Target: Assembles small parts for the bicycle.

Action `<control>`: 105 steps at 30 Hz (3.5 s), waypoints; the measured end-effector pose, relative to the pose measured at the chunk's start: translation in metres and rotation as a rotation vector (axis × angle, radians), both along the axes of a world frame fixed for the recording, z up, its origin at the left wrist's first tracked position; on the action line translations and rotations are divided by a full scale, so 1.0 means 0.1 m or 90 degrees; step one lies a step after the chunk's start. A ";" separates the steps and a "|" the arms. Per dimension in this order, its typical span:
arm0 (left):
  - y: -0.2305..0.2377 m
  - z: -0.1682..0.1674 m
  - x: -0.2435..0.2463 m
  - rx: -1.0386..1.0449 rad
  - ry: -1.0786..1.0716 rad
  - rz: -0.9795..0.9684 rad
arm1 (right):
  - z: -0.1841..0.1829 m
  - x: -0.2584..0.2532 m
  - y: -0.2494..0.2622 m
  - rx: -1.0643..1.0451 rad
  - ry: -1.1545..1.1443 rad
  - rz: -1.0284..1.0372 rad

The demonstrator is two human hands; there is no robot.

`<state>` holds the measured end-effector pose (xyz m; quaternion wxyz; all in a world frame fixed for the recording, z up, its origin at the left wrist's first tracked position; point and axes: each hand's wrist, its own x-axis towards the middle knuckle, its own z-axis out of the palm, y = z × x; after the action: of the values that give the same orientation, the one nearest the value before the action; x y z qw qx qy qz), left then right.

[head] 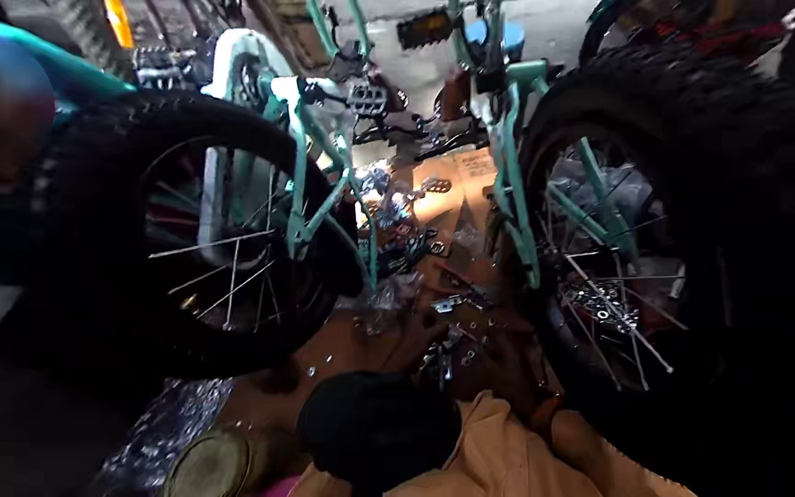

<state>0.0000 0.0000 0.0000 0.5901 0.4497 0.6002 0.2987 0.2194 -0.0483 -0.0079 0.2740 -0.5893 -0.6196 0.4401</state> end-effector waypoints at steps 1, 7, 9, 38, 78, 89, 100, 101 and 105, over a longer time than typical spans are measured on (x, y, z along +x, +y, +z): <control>-0.09 0.04 -0.02 -0.001 -0.042 -0.002 | 0.03 -0.06 0.03 -0.017 0.060 0.009; -0.35 0.07 -0.15 0.050 -0.163 -0.045 | 0.05 -0.24 0.02 -0.177 0.294 0.068; -0.37 0.08 -0.15 0.034 -0.165 -0.048 | 0.04 -0.24 0.01 -0.194 0.331 0.060; -0.40 0.00 0.05 -0.053 -0.184 -0.148 | 0.12 -0.14 -0.06 -0.087 0.229 -0.059; -0.36 -0.02 0.10 -0.048 -0.119 -0.083 | -0.13 -0.06 -0.07 -0.308 0.429 -0.063; -0.35 -0.07 0.11 -0.074 -0.128 -0.066 | -0.11 -0.06 -0.06 -0.274 0.384 -0.044; -0.35 -0.13 0.11 -0.073 -0.058 -0.026 | -0.02 -0.09 -0.08 -0.238 0.306 -0.046; -0.36 -0.14 0.10 -0.064 -0.039 -0.026 | -0.01 -0.10 -0.08 -0.238 0.300 -0.045; -0.34 -0.20 0.03 -0.023 0.092 -0.039 | -0.03 -0.11 -0.08 -0.241 0.283 -0.048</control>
<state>0.0034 -0.0335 -0.0201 0.5620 0.4780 0.6324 0.2361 0.2081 -0.0562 -0.0107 0.3043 -0.5416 -0.4286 0.6560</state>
